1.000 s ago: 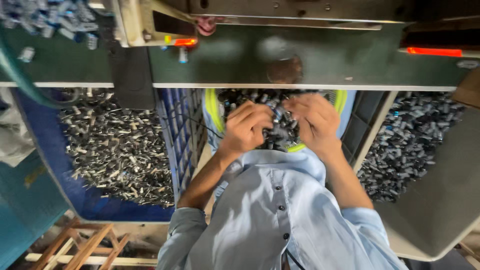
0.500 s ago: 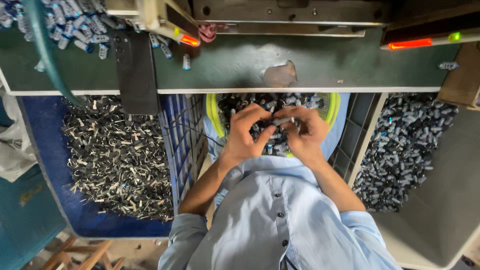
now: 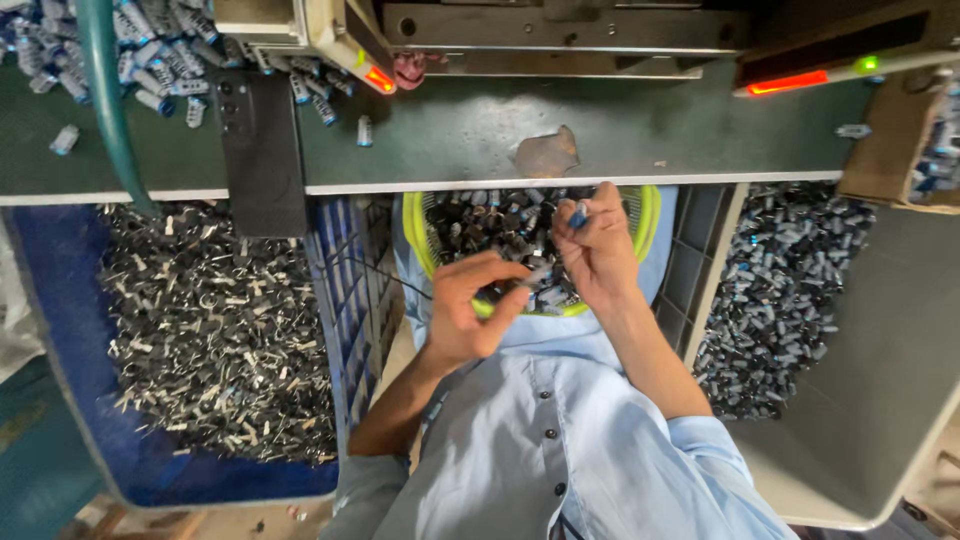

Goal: The person scoops small cylindrical components from a large bin into a green basket, then repeatedly picks them up one by one and places them into a machine slot. The person occasionally picks up components from the table and returns them to the basket.

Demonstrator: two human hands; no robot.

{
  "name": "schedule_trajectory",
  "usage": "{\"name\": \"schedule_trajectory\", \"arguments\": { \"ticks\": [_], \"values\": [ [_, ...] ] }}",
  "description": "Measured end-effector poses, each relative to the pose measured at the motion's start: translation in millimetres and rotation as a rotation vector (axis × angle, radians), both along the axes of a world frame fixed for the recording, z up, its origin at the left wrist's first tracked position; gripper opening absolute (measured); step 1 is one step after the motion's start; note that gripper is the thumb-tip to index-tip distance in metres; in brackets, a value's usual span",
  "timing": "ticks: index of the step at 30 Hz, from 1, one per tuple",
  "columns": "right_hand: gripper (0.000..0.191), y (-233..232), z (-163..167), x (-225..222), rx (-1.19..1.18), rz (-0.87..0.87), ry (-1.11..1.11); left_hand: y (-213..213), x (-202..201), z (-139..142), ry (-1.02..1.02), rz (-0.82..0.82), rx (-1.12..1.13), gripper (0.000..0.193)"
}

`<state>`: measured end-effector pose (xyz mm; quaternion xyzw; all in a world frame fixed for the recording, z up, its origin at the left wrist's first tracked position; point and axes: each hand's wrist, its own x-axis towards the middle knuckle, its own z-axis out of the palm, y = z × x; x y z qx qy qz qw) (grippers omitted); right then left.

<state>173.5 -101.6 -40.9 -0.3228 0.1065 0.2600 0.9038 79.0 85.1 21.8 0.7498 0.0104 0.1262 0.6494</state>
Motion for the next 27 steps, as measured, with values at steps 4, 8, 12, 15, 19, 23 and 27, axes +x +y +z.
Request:
{"name": "schedule_trajectory", "arguments": {
  "ticks": [4,8,12,15,19,23,27],
  "values": [
    [0.035,-3,15,17,0.074,0.014,0.130,0,-4,-5,0.076,0.180,0.020,0.012],
    [0.040,6,46,43,-0.197,-0.002,-0.309,-1,-9,-22,0.359,0.132,-0.497,0.016],
    [0.038,18,87,82,-0.584,-0.196,-0.931,-6,-23,-36,0.122,0.037,-0.460,0.037],
    [0.031,35,117,110,-1.036,-0.383,-1.406,-15,-32,-40,0.110,-0.031,-0.563,0.042],
    [0.024,69,137,139,-1.157,-0.309,-1.717,-24,-36,-36,0.203,-0.032,-0.565,0.040],
    [0.020,76,144,151,-1.251,-0.171,-1.632,-25,-38,-30,0.192,-0.017,-0.498,0.040],
    [0.019,61,162,142,-1.331,-0.179,-1.741,-25,-40,-37,0.237,-0.020,-0.536,0.037]
  ]
}}
